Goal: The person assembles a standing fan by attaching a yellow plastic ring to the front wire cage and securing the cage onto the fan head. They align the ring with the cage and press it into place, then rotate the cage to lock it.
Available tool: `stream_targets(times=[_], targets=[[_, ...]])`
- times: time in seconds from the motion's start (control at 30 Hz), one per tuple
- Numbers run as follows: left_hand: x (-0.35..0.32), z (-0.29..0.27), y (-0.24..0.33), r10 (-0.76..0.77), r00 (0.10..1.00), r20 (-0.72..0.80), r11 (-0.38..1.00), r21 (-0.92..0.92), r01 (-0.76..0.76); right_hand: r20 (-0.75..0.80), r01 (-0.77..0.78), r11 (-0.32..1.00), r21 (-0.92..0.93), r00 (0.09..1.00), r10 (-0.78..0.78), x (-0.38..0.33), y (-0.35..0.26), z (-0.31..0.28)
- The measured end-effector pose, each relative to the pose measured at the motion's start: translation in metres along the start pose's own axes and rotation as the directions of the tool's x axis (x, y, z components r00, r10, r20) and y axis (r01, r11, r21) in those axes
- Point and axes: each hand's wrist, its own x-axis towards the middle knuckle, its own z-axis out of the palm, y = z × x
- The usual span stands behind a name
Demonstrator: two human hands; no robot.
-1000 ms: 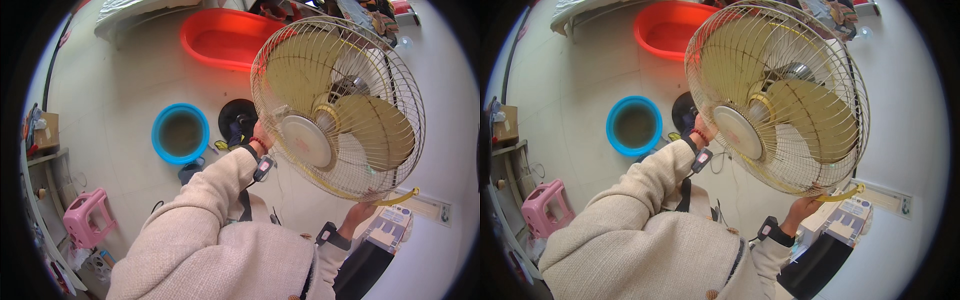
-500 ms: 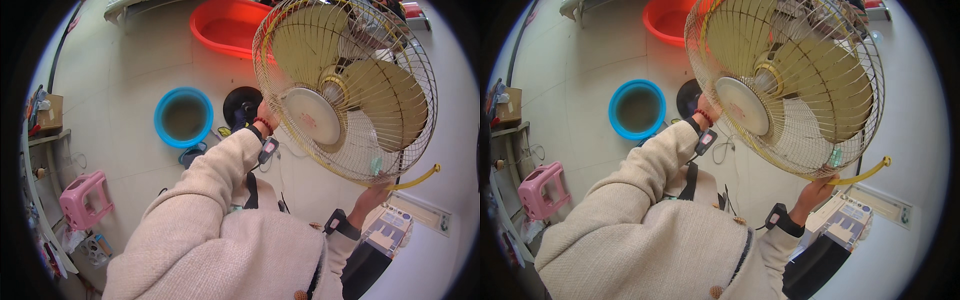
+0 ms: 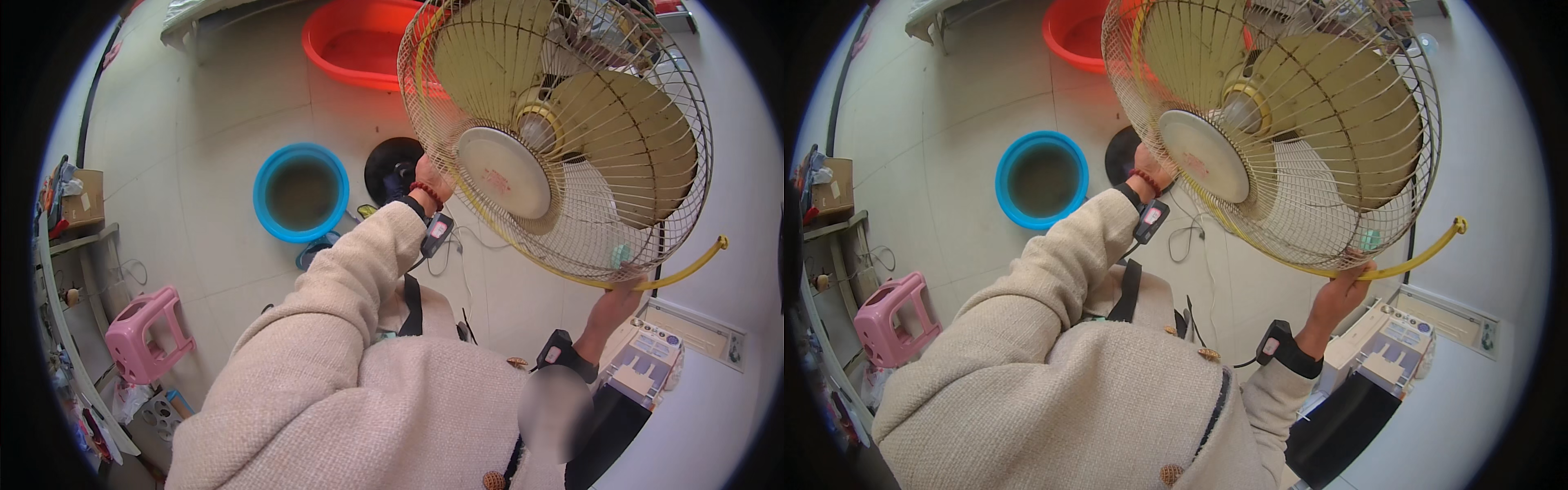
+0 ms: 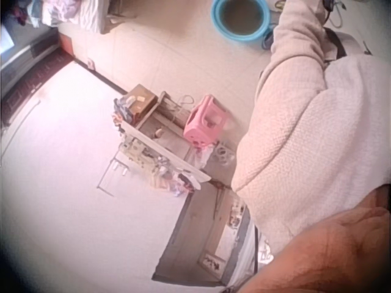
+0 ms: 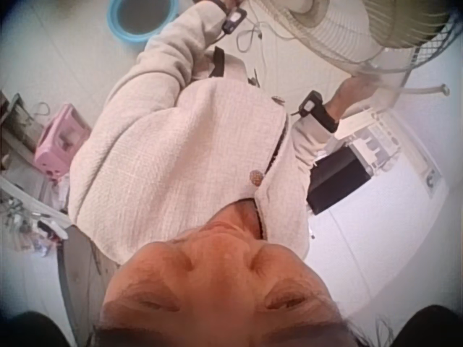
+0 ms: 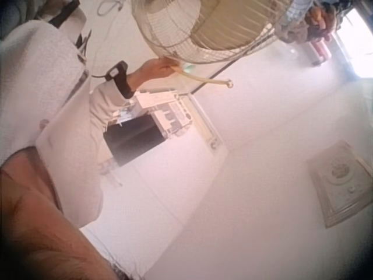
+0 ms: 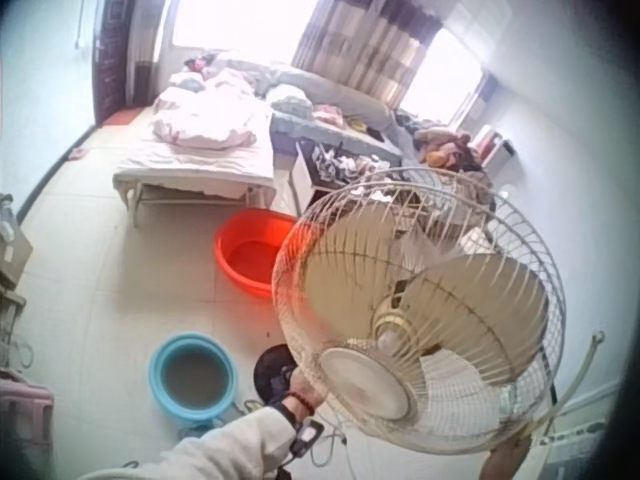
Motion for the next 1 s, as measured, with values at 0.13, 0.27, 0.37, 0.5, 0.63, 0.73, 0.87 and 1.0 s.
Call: stream_targets(times=[0.13,0.27,0.37,0.5,0.63,0.73,0.87,1.0], targets=[[-0.002,0.001,0.005,0.051,0.999,-0.02,0.999,0.012,-0.051,-0.057,-0.109,0.988,0.106,0.992,0.116,-0.001,-0.008,0.01],[-0.005,0.003,0.005,0.065,0.997,-0.038,0.998,0.023,-0.064,-0.014,-0.188,0.969,0.163,0.981,0.192,0.003,-0.015,0.009],[-0.002,0.003,0.004,0.059,0.997,-0.054,0.997,0.055,-0.056,-0.01,-0.165,0.972,0.168,0.986,0.169,0.004,-0.015,0.007],[0.0,-0.001,0.012,0.031,0.984,-0.178,0.99,0.143,-0.005,0.03,-0.062,0.992,0.11,0.998,0.059,-0.001,-0.024,0.004],[-0.001,-0.003,0.011,0.049,0.999,-0.011,0.988,0.144,-0.047,0.009,-0.021,0.999,0.043,1.0,0.02,-0.005,-0.039,0.009],[0.007,-0.007,0.01,0.033,0.999,-0.027,0.988,0.149,-0.029,0.05,0.009,1.0,-0.018,0.999,-0.008,-0.005,-0.048,0.008],[0.02,-0.02,0.014,-0.004,0.982,-0.189,0.986,0.163,0.035,0.067,0.094,0.983,-0.158,0.994,-0.084,-0.005,-0.053,0.006],[0.014,-0.011,0.017,-0.122,0.983,-0.135,0.992,0.012,0.125,0.05,0.036,0.981,-0.189,0.998,-0.027,-0.003,-0.056,0.0]])
